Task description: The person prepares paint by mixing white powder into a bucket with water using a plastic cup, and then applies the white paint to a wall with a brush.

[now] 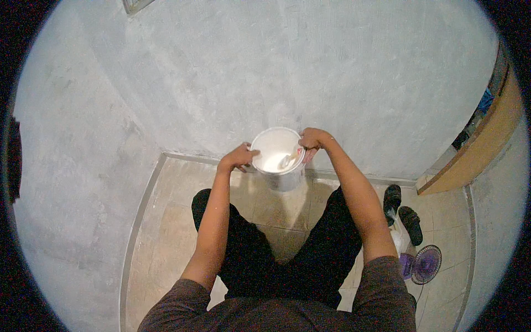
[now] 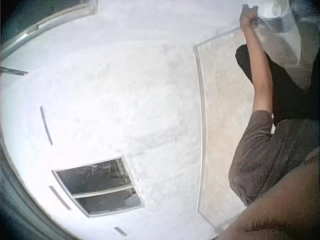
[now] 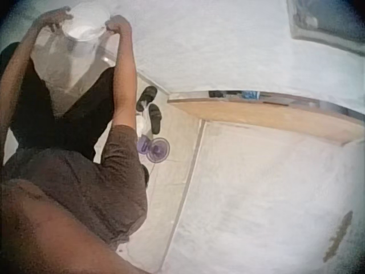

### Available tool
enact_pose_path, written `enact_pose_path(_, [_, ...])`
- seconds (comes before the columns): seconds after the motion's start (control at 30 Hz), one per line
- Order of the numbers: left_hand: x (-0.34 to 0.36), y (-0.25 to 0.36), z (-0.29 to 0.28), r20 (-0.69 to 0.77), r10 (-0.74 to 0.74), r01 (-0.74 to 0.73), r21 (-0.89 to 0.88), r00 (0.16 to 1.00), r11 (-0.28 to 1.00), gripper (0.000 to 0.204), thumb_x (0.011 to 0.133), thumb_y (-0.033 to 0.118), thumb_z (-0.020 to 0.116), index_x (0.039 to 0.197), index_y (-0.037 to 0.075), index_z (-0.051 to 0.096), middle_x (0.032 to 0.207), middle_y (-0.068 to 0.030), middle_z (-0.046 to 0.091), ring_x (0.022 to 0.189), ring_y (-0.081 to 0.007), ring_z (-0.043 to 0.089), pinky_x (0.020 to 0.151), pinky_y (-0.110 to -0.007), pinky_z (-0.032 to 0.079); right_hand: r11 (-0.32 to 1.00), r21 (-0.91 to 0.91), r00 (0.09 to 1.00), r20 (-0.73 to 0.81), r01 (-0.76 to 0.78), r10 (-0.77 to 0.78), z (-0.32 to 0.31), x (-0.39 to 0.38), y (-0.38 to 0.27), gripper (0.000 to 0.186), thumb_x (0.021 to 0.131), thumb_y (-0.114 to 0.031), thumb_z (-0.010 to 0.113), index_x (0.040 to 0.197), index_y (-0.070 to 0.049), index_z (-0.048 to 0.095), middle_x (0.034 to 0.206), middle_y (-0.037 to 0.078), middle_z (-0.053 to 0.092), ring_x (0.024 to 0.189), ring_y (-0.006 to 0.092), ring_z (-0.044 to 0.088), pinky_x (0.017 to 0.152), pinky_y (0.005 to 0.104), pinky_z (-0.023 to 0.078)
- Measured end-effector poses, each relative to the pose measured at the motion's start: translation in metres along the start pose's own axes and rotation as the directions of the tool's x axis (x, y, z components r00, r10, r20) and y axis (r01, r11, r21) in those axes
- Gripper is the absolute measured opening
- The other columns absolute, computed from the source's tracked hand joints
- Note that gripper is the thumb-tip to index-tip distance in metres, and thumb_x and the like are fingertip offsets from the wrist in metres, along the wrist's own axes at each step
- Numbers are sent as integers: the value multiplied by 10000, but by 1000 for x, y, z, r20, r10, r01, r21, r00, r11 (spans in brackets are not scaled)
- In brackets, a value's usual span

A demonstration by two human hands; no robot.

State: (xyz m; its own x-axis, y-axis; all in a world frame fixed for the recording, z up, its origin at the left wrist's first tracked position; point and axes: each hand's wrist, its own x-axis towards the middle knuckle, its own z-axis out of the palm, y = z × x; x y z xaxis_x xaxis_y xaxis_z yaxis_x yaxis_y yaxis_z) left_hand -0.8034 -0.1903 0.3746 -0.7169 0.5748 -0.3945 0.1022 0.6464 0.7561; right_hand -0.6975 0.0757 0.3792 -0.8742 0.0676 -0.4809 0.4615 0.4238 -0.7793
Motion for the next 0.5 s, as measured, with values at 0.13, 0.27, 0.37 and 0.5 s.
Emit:
enact_pose_path(0.13, [-9, -17, 19, -262, 412, -445, -81, 873, 892, 854, 832, 354, 681, 1439, -65, 252, 1351, -269, 472, 1254, -326, 482, 1028, -383, 418, 981, 90, 974, -165, 172, -156, 8, -51, -12, 491, 916, -28, 425, 1379, 104, 330, 931, 274, 668, 697, 300, 714, 618, 365, 632])
enact_pose_path(0.27, [-16, -5, 59, -595, 387, -692, -453, 704, 562, 740, 691, 60, 560, 1403, -36, 379, 1265, -174, 553, 1188, -274, 527, 1033, -317, 385, 955, 117, 940, -241, 273, -239, 17, -57, -7, 499, 943, -63, 430, 1397, 89, 292, 920, 269, 667, 679, 293, 711, 603, 359, 626])
enact_pose_path(0.37, [-4, -11, 62, -766, 309, -809, -437, 564, 394, 737, 620, -31, 447, 1352, -94, 402, 1234, -206, 561, 1167, -278, 548, 1039, -353, 398, 940, 128, 932, -224, 317, -284, 26, -52, -13, 464, 943, -79, 447, 1362, 76, 326, 945, 256, 670, 666, 284, 711, 531, 346, 595])
enact_pose_path(0.5, [2, -6, 56, -843, 164, -849, -468, 512, 247, 692, 584, -131, 414, 1275, -104, 425, 1248, -280, 561, 1175, -310, 565, 1048, -392, 422, 954, -233, 946, -217, 190, -242, 30, -42, -26, 398, 904, -113, 529, 1251, 66, 453, 905, 228, 677, 645, 303, 698, 567, 392, 554])
